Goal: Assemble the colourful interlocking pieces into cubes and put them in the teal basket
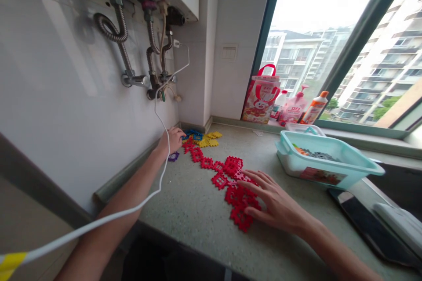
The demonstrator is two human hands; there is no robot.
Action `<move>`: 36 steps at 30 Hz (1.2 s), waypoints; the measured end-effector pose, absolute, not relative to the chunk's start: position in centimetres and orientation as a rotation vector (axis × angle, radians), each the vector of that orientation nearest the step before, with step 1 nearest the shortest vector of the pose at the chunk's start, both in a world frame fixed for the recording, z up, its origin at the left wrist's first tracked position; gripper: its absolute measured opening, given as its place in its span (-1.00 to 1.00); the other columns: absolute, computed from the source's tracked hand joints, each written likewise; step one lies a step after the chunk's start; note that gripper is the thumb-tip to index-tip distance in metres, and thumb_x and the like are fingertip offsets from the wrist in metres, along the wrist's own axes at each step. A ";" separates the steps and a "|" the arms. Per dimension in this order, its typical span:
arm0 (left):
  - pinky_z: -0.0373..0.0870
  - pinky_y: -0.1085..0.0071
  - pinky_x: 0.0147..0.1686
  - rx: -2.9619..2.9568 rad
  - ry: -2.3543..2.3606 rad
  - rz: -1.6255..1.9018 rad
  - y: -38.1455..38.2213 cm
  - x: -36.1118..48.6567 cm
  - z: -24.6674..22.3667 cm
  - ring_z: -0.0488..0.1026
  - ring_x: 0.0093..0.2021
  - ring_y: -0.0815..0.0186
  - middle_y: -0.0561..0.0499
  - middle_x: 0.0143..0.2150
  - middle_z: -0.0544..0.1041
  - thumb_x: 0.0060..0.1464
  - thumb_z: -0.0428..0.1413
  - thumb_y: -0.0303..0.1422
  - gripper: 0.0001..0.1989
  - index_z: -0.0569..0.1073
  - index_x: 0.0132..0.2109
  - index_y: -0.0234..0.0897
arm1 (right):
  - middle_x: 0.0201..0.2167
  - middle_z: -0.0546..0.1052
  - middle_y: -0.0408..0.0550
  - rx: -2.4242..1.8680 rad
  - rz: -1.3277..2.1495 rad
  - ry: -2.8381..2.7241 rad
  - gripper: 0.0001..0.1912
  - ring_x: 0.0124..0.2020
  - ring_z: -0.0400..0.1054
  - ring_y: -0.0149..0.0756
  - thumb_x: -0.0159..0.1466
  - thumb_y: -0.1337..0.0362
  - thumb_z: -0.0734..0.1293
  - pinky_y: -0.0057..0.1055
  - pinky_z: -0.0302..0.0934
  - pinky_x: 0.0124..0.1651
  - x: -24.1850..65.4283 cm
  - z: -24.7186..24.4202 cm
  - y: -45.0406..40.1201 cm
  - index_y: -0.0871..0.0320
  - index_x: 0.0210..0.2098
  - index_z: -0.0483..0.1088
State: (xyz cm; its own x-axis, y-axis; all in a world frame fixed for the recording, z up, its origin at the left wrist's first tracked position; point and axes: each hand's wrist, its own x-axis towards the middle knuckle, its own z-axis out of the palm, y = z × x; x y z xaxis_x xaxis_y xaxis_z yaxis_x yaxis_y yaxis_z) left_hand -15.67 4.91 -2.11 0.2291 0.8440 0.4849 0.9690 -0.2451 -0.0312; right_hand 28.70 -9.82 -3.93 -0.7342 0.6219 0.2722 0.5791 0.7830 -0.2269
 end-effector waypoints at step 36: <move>0.06 -0.09 0.43 -3.006 -1.133 -0.424 1.0 1.3 -3.9 0.16 0.47 -0.13 -0.14 0.51 0.22 0.19 0.09 0.26 -0.18 0.29 0.45 -0.02 | 0.31 0.45 0.16 -1.266 0.386 -2.417 -0.44 0.31 0.37 -0.01 0.54 -0.03 0.12 -0.06 0.19 0.40 35.9 -4.5 -5.4 0.11 0.37 0.34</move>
State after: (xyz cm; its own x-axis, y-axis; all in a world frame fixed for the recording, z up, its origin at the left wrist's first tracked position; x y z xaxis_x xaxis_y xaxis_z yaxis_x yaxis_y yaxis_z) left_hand 1.30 1.05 -3.88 0.7218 0.6602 0.2077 0.6343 -0.7511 0.1830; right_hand 35.88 -5.37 -4.46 -0.5198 0.8290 0.2064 0.7234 0.5557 -0.4098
